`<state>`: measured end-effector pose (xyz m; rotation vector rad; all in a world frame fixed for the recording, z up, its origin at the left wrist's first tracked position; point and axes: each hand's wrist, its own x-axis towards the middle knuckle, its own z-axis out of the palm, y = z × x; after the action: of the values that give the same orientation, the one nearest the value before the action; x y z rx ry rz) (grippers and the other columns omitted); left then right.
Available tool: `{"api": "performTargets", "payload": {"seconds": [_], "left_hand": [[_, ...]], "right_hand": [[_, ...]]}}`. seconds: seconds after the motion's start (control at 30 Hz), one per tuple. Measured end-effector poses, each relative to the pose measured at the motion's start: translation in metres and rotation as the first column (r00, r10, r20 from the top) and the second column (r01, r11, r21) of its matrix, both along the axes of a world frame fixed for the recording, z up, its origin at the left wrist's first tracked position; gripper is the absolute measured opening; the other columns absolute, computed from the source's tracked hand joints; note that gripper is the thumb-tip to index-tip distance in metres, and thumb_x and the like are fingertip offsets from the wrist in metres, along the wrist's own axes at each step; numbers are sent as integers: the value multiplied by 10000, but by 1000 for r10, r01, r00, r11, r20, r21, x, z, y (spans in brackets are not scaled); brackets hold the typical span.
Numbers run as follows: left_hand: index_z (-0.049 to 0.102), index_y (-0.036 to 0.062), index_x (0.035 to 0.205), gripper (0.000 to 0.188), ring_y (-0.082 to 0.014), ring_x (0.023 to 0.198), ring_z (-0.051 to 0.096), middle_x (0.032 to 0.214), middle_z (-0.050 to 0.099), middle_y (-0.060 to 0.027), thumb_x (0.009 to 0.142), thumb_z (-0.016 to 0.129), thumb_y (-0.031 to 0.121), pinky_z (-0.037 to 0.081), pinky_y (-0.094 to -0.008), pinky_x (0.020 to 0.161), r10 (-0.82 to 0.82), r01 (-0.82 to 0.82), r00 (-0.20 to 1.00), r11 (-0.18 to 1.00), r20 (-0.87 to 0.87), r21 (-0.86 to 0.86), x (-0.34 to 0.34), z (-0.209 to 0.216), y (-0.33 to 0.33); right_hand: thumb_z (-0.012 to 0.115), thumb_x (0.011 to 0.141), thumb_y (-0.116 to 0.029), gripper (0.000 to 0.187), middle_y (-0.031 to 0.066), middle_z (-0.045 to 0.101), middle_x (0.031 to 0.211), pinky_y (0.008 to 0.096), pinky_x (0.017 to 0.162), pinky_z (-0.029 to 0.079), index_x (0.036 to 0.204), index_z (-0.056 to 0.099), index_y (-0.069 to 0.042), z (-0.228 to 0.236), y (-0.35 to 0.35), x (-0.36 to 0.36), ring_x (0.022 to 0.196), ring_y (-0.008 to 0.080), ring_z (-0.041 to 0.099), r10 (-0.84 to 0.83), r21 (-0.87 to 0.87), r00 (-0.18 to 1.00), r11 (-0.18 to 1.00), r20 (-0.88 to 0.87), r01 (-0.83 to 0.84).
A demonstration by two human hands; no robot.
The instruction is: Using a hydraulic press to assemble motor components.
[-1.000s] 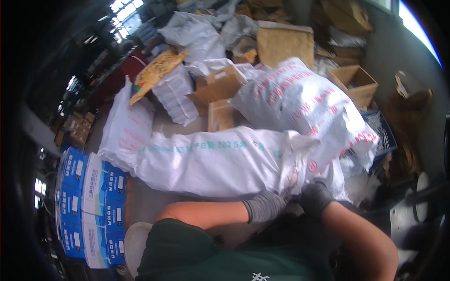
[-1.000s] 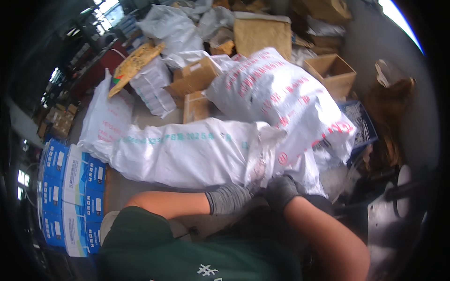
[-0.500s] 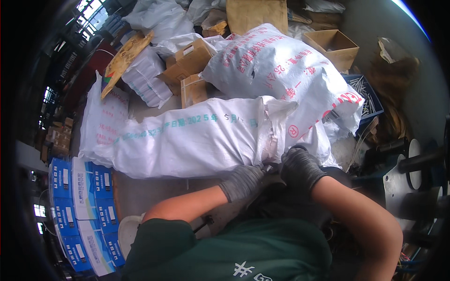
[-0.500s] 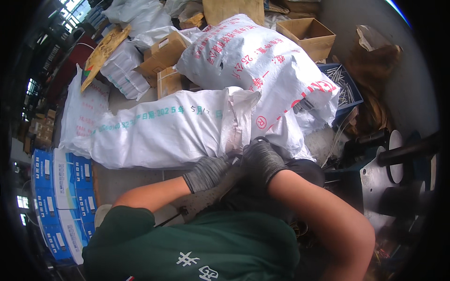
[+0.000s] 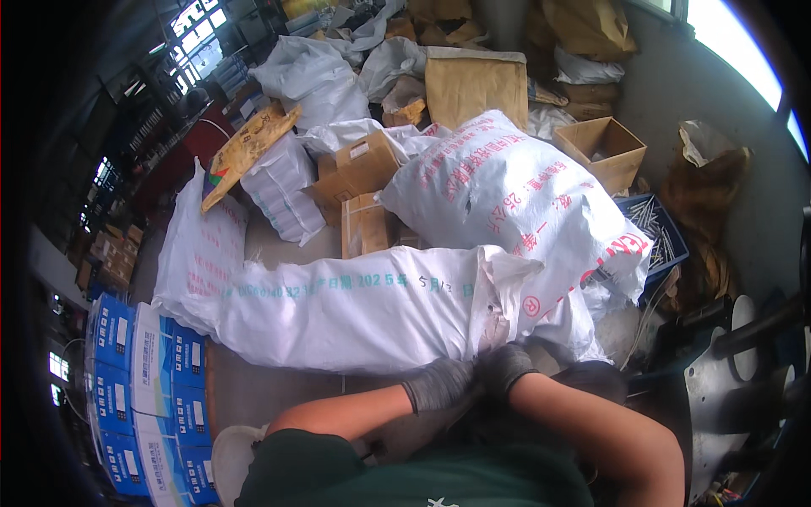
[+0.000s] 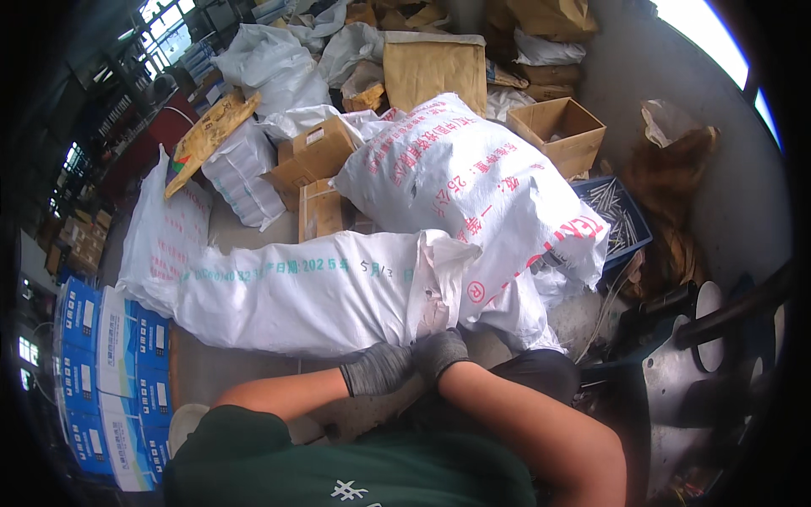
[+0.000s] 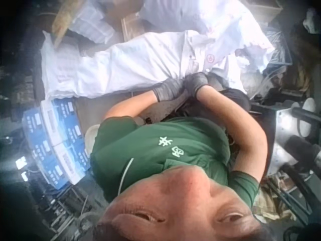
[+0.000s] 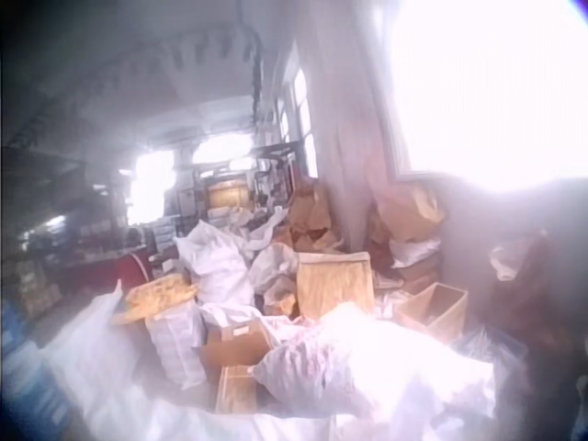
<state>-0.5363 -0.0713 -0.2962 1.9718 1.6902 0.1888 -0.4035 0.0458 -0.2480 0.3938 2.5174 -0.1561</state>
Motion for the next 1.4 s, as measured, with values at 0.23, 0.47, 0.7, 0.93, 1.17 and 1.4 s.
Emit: {"api": "performTargets", "payload": {"seconds": [0.23,0.47,0.7,0.93,1.17,1.4], "left_hand": [[685,47,1245,346,-340,928,732,1073,659,-153,955,604,218,595,-465,786,-264,272,962,953,-74,131,-11,3,-1],[713,61,1211,337,-339,980,717,1115,641,-148,906,642,186,594,-452,818,-362,362,932,927,-15,99,-22,9,0],[723,63,1206,334,-334,961,718,1101,641,-136,893,640,145,595,-451,805,-425,421,905,902,29,97,-31,7,-4],[698,77,1209,332,-345,875,721,1105,655,-141,884,632,110,591,-469,755,-426,408,900,898,89,164,-33,8,-2],[676,76,1195,282,-350,850,720,1113,649,-131,917,636,110,589,-465,732,-445,416,886,886,130,203,-35,5,-2],[699,74,1004,112,-331,837,717,1005,646,-123,924,657,141,579,-455,748,-393,355,907,907,152,224,-31,-11,-5]], "right_hand": [[655,977,-229,271,132,809,1179,538,883,597,1202,795,-175,-34,7,15,1044,335,800,-22,-7,987,1000,-160,21],[610,1009,-282,270,143,823,1122,509,862,606,1166,805,-182,-70,-7,15,997,312,810,-232,-118,945,971,-230,209],[735,911,-318,335,145,797,1181,492,943,607,1193,786,-145,-112,-17,15,1100,326,776,-374,-269,889,914,-265,304],[728,908,-409,434,132,773,1289,504,1032,558,1260,767,-157,-149,-6,17,1214,328,733,-397,-305,912,885,-101,352],[702,921,-470,468,117,762,1332,548,1134,478,1276,767,-172,-171,-11,9,1309,357,685,-360,-386,928,873,-97,298],[713,909,-466,437,136,769,1298,534,1101,500,1220,794,-172,-189,-3,-7,1279,348,701,-282,-378,957,895,-65,238]]}}
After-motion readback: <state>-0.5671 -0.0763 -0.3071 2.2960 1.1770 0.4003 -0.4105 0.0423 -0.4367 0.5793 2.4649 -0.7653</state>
